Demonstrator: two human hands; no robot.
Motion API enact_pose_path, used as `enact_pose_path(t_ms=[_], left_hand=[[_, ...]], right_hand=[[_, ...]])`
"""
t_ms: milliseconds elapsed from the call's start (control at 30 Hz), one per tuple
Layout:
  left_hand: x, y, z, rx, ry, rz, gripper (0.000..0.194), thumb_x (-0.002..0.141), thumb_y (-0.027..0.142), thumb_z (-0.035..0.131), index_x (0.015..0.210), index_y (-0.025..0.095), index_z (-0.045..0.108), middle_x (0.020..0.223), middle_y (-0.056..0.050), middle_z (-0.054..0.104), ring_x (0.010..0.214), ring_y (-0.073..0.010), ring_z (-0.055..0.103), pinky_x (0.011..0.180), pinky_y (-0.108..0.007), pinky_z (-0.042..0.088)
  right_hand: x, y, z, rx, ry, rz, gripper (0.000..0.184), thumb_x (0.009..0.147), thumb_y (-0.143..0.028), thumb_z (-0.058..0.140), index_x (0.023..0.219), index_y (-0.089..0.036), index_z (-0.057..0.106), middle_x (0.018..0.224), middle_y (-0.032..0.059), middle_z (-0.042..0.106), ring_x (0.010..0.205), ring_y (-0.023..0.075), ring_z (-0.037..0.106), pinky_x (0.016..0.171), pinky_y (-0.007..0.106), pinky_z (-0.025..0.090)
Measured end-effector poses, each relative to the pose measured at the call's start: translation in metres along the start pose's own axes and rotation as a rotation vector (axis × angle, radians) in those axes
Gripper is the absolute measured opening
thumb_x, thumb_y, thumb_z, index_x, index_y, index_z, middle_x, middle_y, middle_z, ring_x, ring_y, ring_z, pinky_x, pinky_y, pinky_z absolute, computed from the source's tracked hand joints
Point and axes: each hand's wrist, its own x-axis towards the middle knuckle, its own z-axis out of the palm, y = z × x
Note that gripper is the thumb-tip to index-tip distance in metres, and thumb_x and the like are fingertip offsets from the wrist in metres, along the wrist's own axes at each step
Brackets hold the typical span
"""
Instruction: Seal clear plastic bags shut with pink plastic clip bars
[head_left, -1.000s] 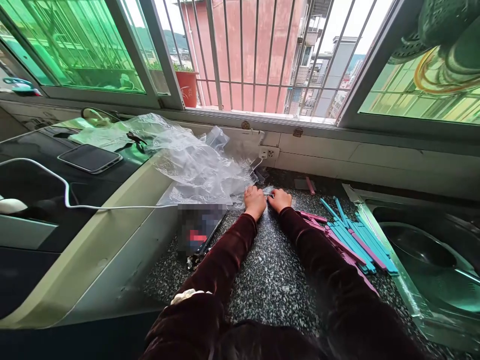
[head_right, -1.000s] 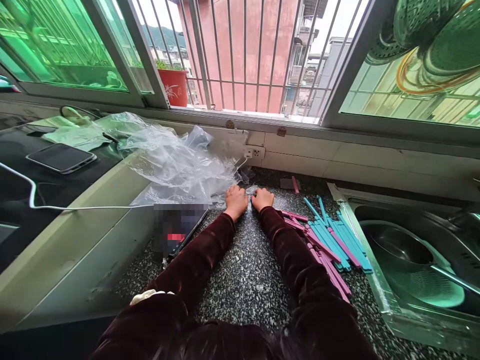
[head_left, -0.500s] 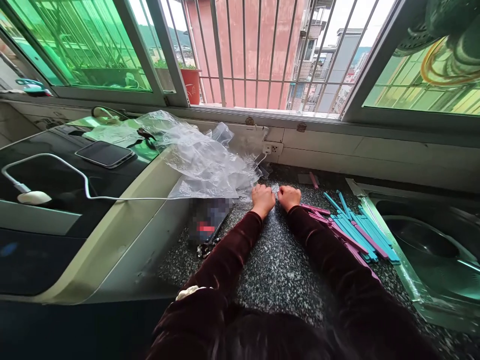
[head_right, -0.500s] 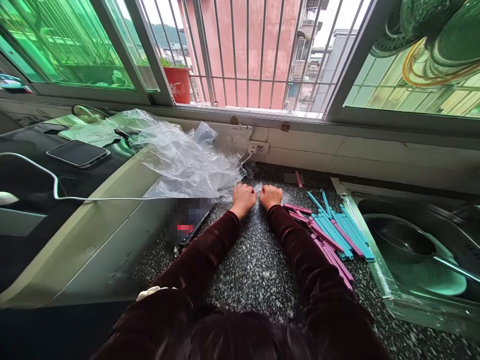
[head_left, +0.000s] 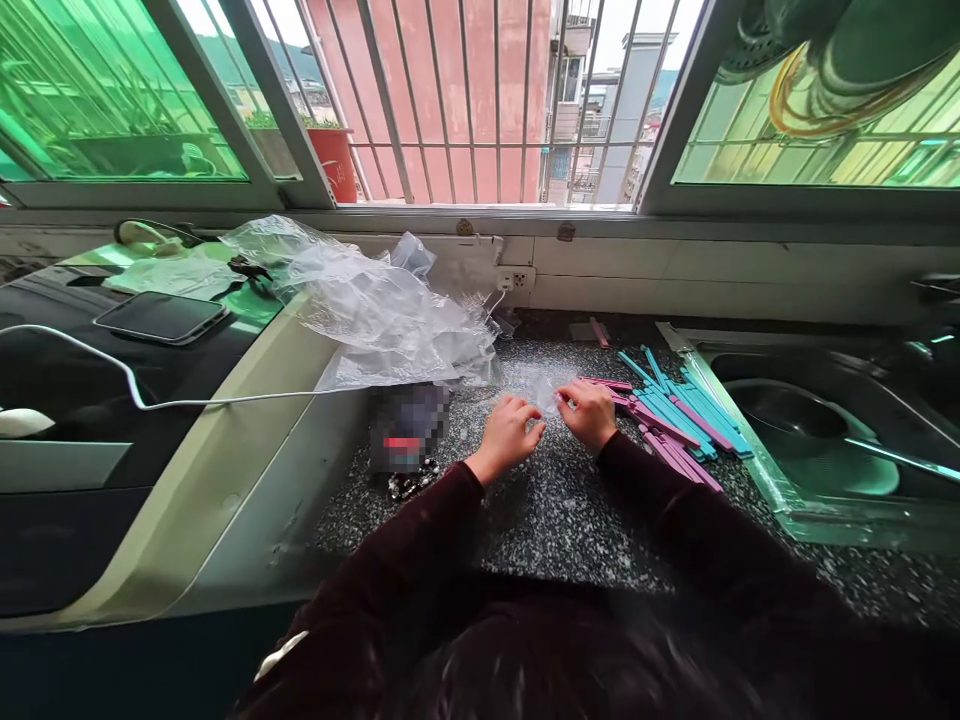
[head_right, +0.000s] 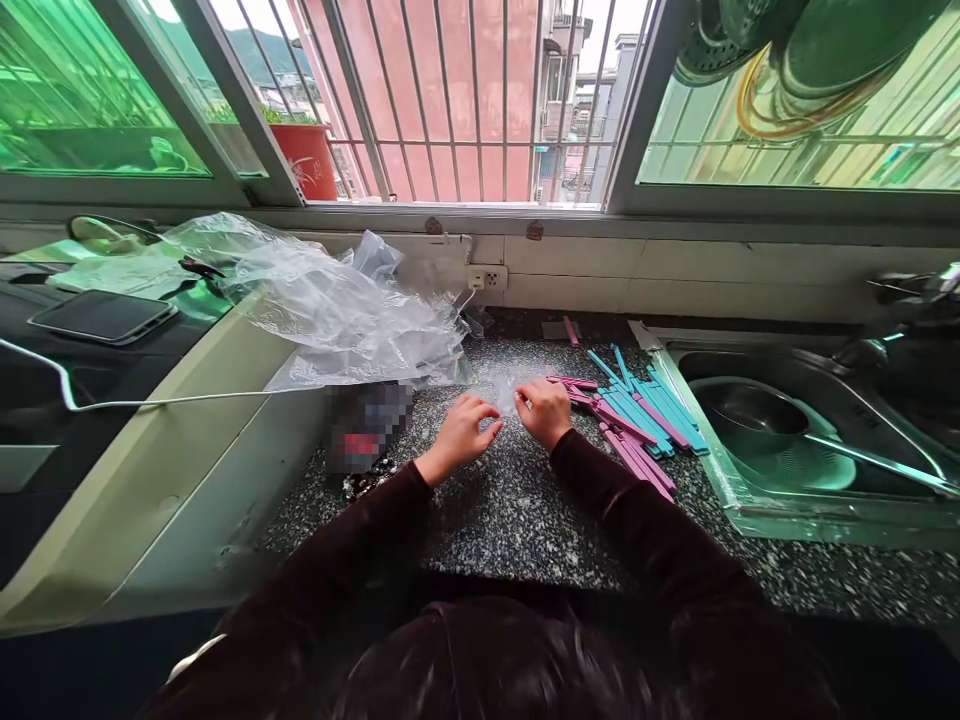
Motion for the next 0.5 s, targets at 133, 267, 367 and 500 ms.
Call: enact_pose_path(t_ms=[133,267,367,500], left_hand=[[-0.011,-0.009,0.000,-0.096,0.113,0.035,0.009,0.079,0.022,0.056,0.083,0.017,0.063,0.082,-0.005,0.063,0.084,-0.0187,0.053,0.081,-0.033,0.044],[-0.012,-0.018,-0.003,-0.111,0.208,0.047,0.022,0.082,0.021,0.053,0.102,0.018,0.061,0.088,-0.005,0.063,0.088,-0.0183,0.052,0.084,-0.034,0.043],[-0.013,-0.021,-0.002,-0.074,0.155,0.122,0.025,0.084,0.025,0.051,0.107,0.021,0.062,0.088,-0.005,0.062,0.087,-0.0183,0.052,0.084,-0.034,0.043],[-0.014,-0.022,0.000,-0.030,0.109,0.164,0.019,0.085,0.028,0.051,0.093,0.022,0.067,0.082,-0.005,0.061,0.083,-0.0177,0.051,0.079,-0.032,0.043]], right_hand=[[-0.029,0.006,-0.010,0.127,0.141,-0.139,0.021,0.084,-0.027,0.050,0.076,-0.018,0.066,0.070,0.0021,0.066,0.071,0.0142,0.057,0.069,0.027,0.031],[-0.047,0.002,-0.017,0.215,0.150,-0.156,0.019,0.085,-0.027,0.051,0.078,-0.018,0.066,0.072,0.0024,0.067,0.070,0.0140,0.058,0.068,0.028,0.035],[-0.051,-0.001,-0.017,0.259,0.127,-0.151,0.019,0.085,-0.027,0.052,0.077,-0.018,0.066,0.073,0.0029,0.067,0.071,0.0142,0.058,0.068,0.028,0.036],[-0.051,-0.001,-0.011,0.289,0.095,-0.163,0.018,0.084,-0.028,0.053,0.078,-0.019,0.067,0.072,0.0029,0.067,0.070,0.0141,0.058,0.067,0.028,0.037]])
